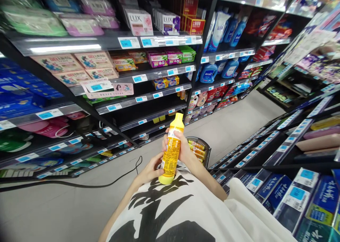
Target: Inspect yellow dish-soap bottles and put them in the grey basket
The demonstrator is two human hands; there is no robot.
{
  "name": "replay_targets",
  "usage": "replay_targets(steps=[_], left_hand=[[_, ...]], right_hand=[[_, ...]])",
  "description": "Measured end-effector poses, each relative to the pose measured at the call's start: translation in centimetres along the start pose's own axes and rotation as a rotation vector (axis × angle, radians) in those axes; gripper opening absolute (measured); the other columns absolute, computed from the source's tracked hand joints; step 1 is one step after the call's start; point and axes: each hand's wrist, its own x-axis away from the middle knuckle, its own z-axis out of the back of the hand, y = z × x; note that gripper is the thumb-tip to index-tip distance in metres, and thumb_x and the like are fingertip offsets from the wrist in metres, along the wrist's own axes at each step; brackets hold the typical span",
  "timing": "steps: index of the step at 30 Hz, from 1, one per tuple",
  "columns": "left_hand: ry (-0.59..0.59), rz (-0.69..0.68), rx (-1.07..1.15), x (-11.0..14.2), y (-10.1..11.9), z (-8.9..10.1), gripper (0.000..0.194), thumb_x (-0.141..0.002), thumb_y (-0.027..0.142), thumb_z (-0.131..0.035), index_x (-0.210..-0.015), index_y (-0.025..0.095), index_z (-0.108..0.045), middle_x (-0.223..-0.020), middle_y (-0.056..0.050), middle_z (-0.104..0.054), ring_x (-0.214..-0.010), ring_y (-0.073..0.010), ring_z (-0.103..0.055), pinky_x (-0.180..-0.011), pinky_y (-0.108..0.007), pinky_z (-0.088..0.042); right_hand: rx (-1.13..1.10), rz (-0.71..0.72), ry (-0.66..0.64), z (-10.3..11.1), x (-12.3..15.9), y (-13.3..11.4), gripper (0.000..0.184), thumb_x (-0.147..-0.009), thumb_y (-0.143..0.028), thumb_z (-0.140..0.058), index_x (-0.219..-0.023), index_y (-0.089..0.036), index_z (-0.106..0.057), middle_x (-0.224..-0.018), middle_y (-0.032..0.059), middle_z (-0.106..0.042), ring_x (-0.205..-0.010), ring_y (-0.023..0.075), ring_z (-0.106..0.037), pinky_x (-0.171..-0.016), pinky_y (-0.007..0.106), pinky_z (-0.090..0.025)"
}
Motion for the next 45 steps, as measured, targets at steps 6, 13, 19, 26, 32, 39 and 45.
replay_targets(steps=[6, 13, 19, 26, 32, 39, 45], left_hand=[[-0.001, 0.010, 0.016, 0.0, 0.0, 0.1, 0.072, -0.084, 0.057, -0.072, -0.138, 0.014, -0.054, -0.123, -0.013, -0.068, -0.107, -0.0295, -0.064, -0.096, -0.038, -0.046], [0.001, 0.004, 0.012, 0.3, -0.6, 0.4, 0.075, -0.084, 0.059, -0.070, -0.141, 0.014, -0.053, -0.129, -0.014, -0.065, -0.117, -0.0333, -0.060, -0.100, -0.041, -0.046], [-0.005, 0.003, 0.009, 0.3, -0.6, 0.4, 0.074, -0.085, 0.058, -0.069, -0.142, 0.014, -0.053, -0.133, -0.014, -0.063, -0.120, -0.0340, -0.059, -0.100, -0.041, -0.047], [-0.004, 0.005, -0.013, 0.2, -0.4, 0.4, 0.072, -0.086, 0.058, -0.068, -0.142, 0.014, -0.053, -0.133, -0.014, -0.064, -0.116, -0.0332, -0.061, -0.099, -0.041, -0.047], [-0.005, 0.018, -0.017, 0.3, -0.6, 0.4, 0.074, -0.086, 0.059, -0.068, -0.141, 0.013, -0.052, -0.129, -0.015, -0.066, -0.114, -0.0334, -0.063, -0.098, -0.041, -0.048], [-0.011, 0.008, -0.014, 0.3, -0.9, 0.6, 0.072, -0.087, 0.055, -0.068, -0.145, 0.014, -0.050, -0.133, -0.014, -0.065, -0.116, -0.0330, -0.062, -0.099, -0.041, -0.047], [-0.012, 0.014, -0.020, 0.4, -1.0, 0.6, 0.072, -0.088, 0.056, -0.067, -0.145, 0.015, -0.050, -0.134, -0.014, -0.064, -0.116, -0.0325, -0.062, -0.099, -0.040, -0.048]], right_hand=[[0.023, -0.008, 0.005, 0.6, 0.0, 0.2, 0.035, -0.088, -0.055, -0.055, -0.104, -0.024, -0.057, -0.064, -0.0030, -0.056, -0.051, 0.0146, -0.051, -0.046, 0.024, -0.046], [0.070, -0.018, 0.028, 0.4, 0.0, 0.1, 0.036, -0.087, -0.056, -0.056, -0.104, -0.025, -0.055, -0.065, -0.0028, -0.056, -0.054, 0.0158, -0.054, -0.047, 0.025, -0.047], [0.087, -0.025, -0.003, -0.3, 0.2, -0.2, 0.036, -0.086, -0.053, -0.059, -0.107, -0.025, -0.054, -0.067, -0.0025, -0.058, -0.056, 0.0162, -0.055, -0.047, 0.026, -0.048], [0.096, -0.009, 0.016, -0.5, 0.1, -0.2, 0.036, -0.086, -0.055, -0.057, -0.106, -0.025, -0.055, -0.065, -0.0033, -0.056, -0.055, 0.0165, -0.055, -0.047, 0.026, -0.049], [0.090, -0.001, 0.029, 0.1, 0.0, 0.0, 0.037, -0.086, -0.058, -0.056, -0.105, -0.025, -0.055, -0.063, -0.0029, -0.055, -0.055, 0.0170, -0.055, -0.047, 0.026, -0.049], [0.082, -0.011, 0.017, 0.3, 0.0, -0.1, 0.035, -0.087, -0.056, -0.056, -0.103, -0.025, -0.055, -0.064, -0.0025, -0.056, -0.055, 0.0168, -0.055, -0.047, 0.026, -0.048], [0.074, -0.010, 0.033, 0.2, 0.0, 0.0, 0.036, -0.087, -0.057, -0.055, -0.104, -0.025, -0.055, -0.064, -0.0026, -0.056, -0.056, 0.0172, -0.055, -0.048, 0.027, -0.049]])
